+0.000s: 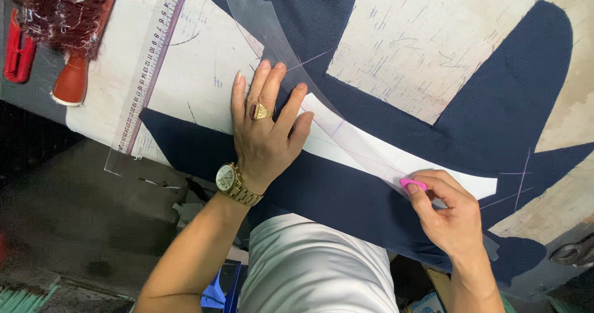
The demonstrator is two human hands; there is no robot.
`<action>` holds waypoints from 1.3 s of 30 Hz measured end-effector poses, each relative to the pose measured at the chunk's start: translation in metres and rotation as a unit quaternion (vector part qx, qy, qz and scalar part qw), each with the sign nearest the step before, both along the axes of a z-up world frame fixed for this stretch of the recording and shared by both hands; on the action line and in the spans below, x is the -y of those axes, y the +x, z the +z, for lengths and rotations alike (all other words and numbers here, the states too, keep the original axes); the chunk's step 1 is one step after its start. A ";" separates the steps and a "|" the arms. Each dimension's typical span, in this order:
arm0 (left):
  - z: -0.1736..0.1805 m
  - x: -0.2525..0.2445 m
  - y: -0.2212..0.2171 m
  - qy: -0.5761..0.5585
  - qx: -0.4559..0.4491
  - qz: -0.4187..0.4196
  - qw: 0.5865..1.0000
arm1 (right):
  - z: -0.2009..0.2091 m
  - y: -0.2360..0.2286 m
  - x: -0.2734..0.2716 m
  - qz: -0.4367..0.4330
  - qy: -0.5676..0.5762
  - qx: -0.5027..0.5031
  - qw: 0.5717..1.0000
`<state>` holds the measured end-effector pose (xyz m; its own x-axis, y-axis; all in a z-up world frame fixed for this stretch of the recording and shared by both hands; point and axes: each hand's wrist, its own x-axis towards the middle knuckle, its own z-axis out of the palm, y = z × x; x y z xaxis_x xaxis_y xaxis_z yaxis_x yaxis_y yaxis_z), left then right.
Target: The person marks lines on dark blue fabric using a curved ruler and pink chalk following a white paper template, then cuts the fabric with large shears.
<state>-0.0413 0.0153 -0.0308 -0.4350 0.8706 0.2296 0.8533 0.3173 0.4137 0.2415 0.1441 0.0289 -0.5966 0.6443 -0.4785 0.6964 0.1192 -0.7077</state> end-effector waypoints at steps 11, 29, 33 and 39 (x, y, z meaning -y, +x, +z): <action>0.001 -0.001 -0.001 0.000 -0.014 -0.005 1.000 | 0.008 -0.007 -0.002 0.011 0.004 0.034 0.999; -0.014 -0.003 0.002 0.080 -0.026 0.021 0.996 | -0.013 -0.152 -0.022 -0.021 0.031 -0.198 0.979; -0.010 -0.003 0.001 0.077 -0.022 0.020 0.997 | -0.035 -0.185 -0.024 0.035 0.082 -0.174 0.981; -0.012 -0.003 0.000 0.072 -0.023 0.017 0.997 | -0.043 -0.201 -0.023 0.056 0.089 -0.141 0.984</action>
